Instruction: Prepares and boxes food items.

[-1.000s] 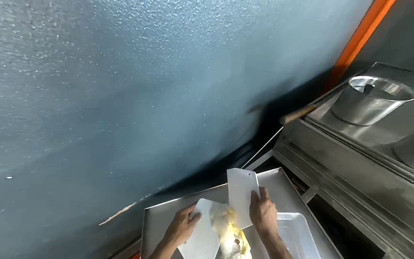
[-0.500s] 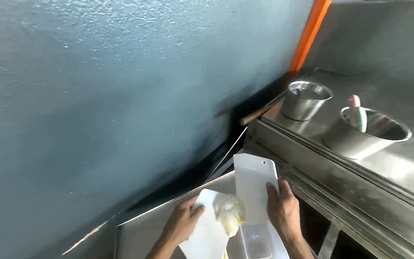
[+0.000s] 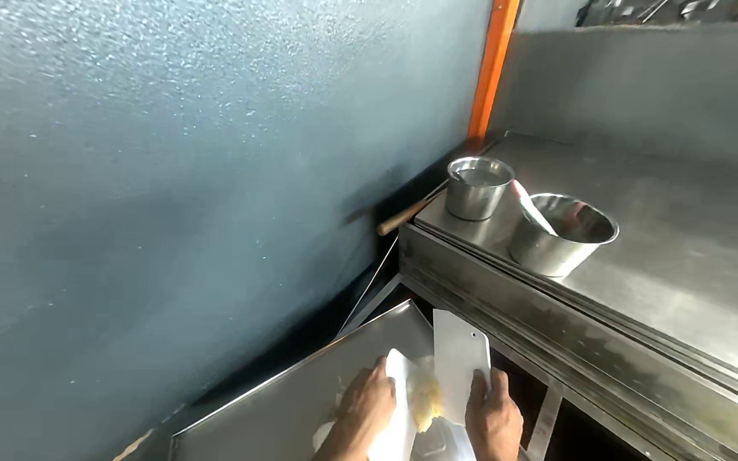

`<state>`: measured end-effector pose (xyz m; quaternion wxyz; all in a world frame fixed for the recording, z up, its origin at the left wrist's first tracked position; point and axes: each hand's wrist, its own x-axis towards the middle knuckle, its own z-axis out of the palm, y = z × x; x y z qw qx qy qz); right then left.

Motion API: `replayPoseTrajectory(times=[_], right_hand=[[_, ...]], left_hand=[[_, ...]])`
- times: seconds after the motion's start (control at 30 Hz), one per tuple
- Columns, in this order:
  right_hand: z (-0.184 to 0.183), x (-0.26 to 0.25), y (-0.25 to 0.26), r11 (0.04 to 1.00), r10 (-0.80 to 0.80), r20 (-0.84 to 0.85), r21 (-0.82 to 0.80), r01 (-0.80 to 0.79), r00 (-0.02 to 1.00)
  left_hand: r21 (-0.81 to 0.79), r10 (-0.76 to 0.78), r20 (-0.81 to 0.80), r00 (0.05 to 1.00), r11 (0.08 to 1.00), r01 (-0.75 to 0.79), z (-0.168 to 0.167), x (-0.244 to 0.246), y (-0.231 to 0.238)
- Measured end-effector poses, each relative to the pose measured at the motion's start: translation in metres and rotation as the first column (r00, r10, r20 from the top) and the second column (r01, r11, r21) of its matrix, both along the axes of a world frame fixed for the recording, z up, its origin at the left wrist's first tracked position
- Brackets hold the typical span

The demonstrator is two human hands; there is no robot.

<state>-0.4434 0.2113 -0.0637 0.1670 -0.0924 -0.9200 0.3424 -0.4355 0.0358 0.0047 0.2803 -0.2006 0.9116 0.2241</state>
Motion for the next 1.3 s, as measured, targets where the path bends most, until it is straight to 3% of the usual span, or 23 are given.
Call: replayPoseTrajectory(times=[0.27,0.4,0.53,0.73,1.03,1.3], right_hand=[[-0.005,0.007,-0.01,0.997,-0.023,-0.119,0.064,0.031,0.993],[0.004,0.008,-0.01,0.996,-0.01,-0.154,0.081,0.023,0.988],[0.03,0.013,-0.001,1.0,-0.012,-0.13,-0.001,0.012,0.991],[0.061,0.034,-0.012,0.997,0.046,-0.13,-0.057,-0.054,0.99],[0.066,0.03,-0.019,0.998,0.041,-0.113,-0.046,-0.046,0.993],[0.036,0.003,-0.026,1.0,0.004,0.058,-0.015,-0.003,0.998]], left_hand=[[-0.146,-0.084,0.047,0.995,0.985,0.09,0.039,-0.01,0.049],[-0.19,-0.118,-0.008,0.993,0.975,0.114,0.047,-0.004,0.052],[-0.202,-0.093,-0.137,0.986,0.977,0.064,0.058,0.018,0.042],[-0.066,0.042,-0.133,0.99,0.996,-0.051,0.061,0.033,0.043],[-0.04,0.147,-0.091,0.985,0.988,-0.151,0.06,0.042,0.045],[0.047,0.27,-0.224,0.936,0.963,-0.267,0.073,0.064,0.059]])
